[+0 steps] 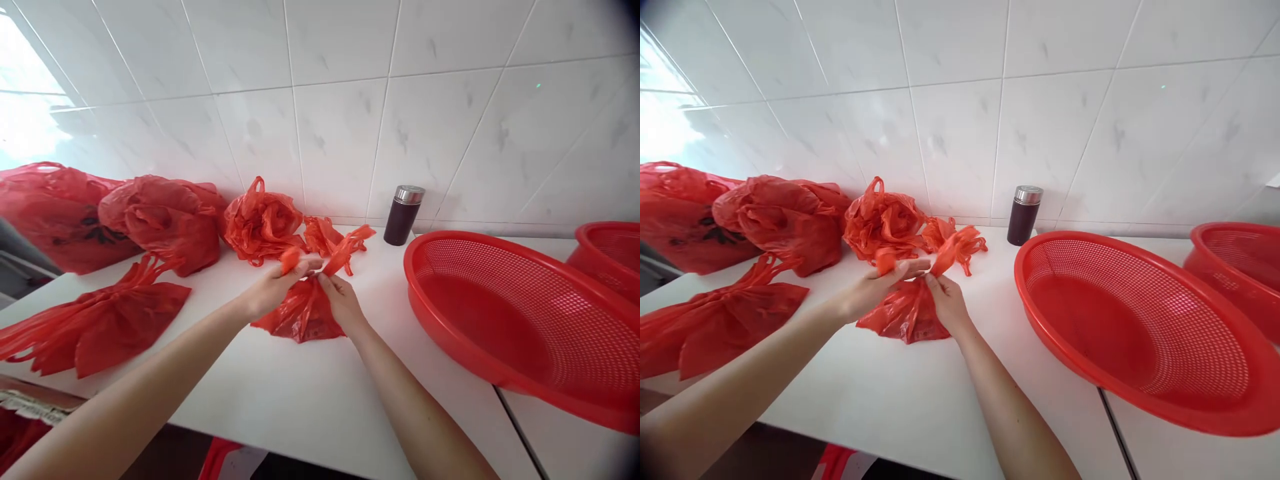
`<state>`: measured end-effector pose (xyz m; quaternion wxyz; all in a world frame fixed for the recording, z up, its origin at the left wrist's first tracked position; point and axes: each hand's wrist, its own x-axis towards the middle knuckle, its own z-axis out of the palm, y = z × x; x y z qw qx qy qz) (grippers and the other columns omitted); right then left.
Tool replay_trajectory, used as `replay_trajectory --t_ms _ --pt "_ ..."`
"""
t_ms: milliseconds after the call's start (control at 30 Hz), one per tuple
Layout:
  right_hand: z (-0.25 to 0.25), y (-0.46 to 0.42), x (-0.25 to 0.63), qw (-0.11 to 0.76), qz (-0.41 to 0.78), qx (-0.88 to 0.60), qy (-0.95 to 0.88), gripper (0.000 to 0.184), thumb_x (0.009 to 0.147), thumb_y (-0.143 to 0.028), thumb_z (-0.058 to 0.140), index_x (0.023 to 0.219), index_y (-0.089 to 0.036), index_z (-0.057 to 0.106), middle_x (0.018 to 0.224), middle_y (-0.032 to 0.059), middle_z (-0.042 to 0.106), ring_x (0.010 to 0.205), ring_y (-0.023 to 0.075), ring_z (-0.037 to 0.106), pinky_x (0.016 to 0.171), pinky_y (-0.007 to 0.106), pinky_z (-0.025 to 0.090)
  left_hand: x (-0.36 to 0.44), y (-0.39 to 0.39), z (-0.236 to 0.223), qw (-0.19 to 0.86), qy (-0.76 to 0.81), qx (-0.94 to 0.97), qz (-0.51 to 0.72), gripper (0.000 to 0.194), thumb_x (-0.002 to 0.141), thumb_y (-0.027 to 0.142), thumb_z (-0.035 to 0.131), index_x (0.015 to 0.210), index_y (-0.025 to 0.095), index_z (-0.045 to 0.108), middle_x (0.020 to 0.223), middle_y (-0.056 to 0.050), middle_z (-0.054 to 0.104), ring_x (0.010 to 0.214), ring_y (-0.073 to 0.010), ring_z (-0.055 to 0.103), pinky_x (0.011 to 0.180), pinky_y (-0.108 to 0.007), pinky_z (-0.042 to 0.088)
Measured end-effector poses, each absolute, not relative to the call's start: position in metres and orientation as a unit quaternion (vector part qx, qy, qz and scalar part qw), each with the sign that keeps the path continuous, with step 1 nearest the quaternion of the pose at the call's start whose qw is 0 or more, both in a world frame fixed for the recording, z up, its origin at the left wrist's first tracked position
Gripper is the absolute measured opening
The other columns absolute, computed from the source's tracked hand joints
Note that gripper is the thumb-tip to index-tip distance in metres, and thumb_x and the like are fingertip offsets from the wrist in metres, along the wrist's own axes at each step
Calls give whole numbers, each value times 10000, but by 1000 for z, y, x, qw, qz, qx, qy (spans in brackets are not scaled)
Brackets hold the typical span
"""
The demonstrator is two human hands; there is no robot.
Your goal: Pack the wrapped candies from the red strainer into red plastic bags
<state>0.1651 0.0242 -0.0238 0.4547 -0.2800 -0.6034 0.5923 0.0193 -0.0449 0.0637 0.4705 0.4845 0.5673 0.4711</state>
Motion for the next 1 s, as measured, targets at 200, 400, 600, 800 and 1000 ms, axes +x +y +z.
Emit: replay_trajectory --t_ms 200,400,600,800,1000 --pt "-24 25 164 539 535 -331 -560 303 874 -482 506 733 -214 498 682 -16 508 620 131 461 586 249 411 -21 -63 45 601 548 416 407 475 871 568 496 1137 219 675 1309 -134 614 1138 -341 602 876 -478 532" --pt "-22 24 167 540 500 -329 -592 305 884 -493 487 751 -218 497 661 -25 464 601 132 429 578 251 395 -32 -55 63 192 633 431 614 323 842 323 572 1153 235 575 1220 -82 631 1092 -246 615 934 -423 494" --pt "-20 17 165 529 498 -292 -621 294 903 -462 471 779 -206 545 725 -10 566 679 138 525 649 252 443 14 -53 60 178 641 648 370 358 674 388 755 1009 278 690 1026 -45 677 1049 -302 562 997 -435 387" --pt "-19 17 167 511 529 -297 -609 285 922 -466 466 956 -206 577 812 27 683 811 172 644 804 315 480 0 -71 62 321 669 583 332 258 797 450 622 898 219 674 830 -48 692 733 -220 624 658 -343 491" --pt "-44 22 161 461 528 -360 -615 336 875 -526 516 947 -203 573 804 54 694 775 192 654 765 349 491 -47 -116 82 431 640 461 438 319 793 443 650 986 189 640 951 -80 712 822 -224 685 719 -349 561"
